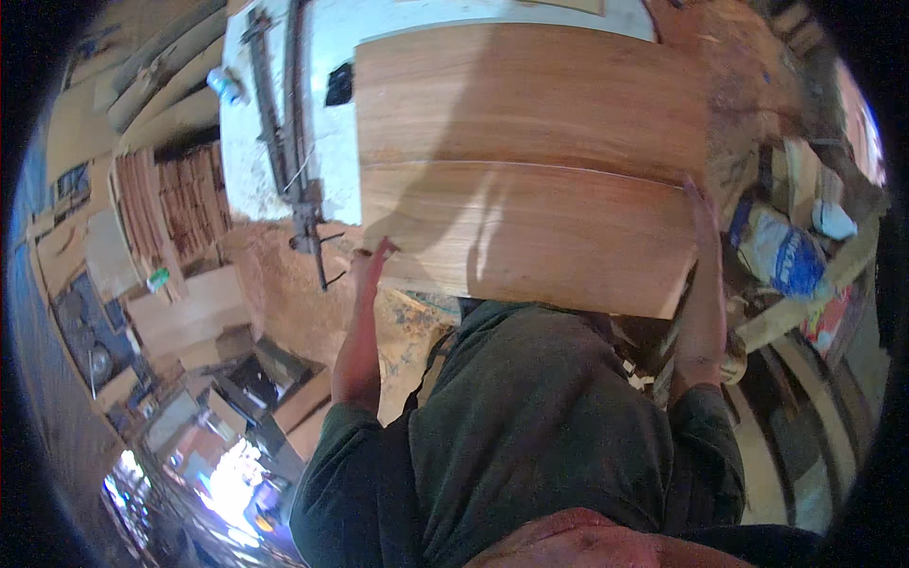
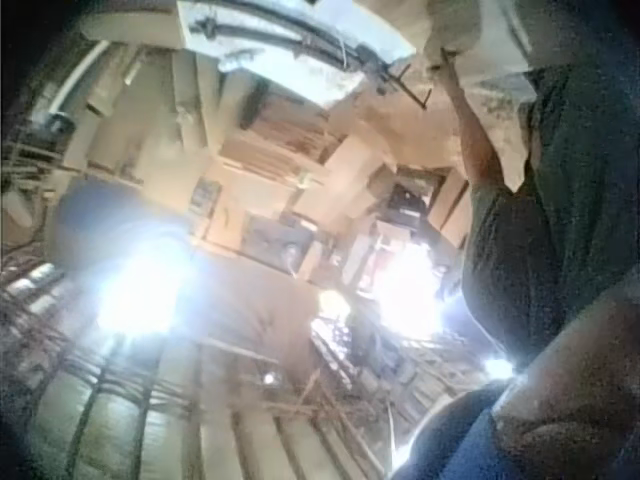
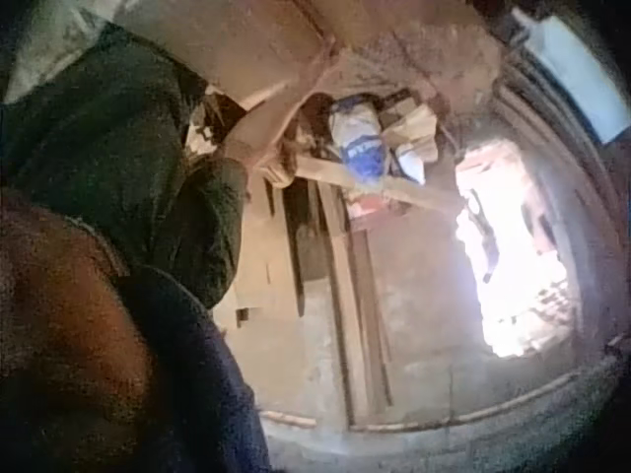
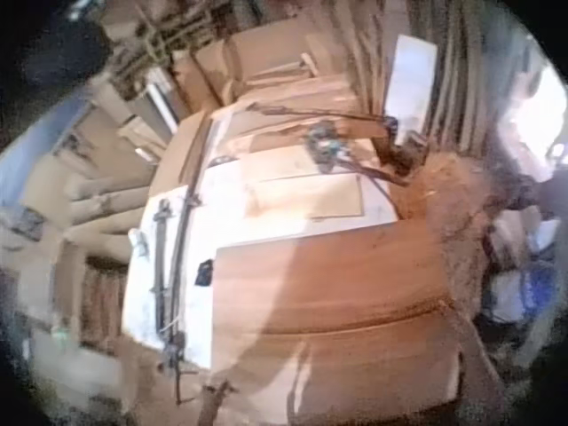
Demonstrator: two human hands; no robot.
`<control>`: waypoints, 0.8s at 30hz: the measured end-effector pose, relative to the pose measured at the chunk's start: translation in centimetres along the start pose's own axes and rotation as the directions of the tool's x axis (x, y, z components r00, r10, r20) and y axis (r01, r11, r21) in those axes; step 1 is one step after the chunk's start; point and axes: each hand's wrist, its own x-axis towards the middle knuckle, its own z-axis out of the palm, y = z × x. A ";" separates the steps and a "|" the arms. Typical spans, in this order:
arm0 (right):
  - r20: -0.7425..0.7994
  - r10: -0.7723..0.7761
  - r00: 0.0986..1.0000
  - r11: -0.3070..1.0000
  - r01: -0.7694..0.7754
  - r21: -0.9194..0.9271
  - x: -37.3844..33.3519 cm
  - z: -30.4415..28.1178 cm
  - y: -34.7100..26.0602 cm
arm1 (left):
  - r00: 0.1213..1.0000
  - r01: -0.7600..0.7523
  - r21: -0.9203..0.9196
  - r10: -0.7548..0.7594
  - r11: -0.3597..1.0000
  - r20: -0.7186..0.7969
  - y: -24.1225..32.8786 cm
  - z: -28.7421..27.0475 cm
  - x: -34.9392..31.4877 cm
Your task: Applying glue to the edges of wood boards and securing them together with bar clamps.
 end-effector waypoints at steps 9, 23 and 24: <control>-0.036 0.109 0.993 0.881 -0.080 0.467 2.5 -9.3 7.4 | 0.997 -0.077 -0.175 0.072 0.982 -0.033 8.4 1.8 -6.9; -0.131 0.110 0.985 0.940 -0.060 0.337 1.8 -4.4 2.4 | 0.972 -0.047 -0.190 0.089 0.981 0.219 8.8 -1.9 -4.5; -0.129 0.105 0.986 0.940 -0.056 0.338 2.1 -4.1 2.5 | 0.965 -0.230 -0.023 0.232 0.973 0.121 7.4 -0.9 -3.2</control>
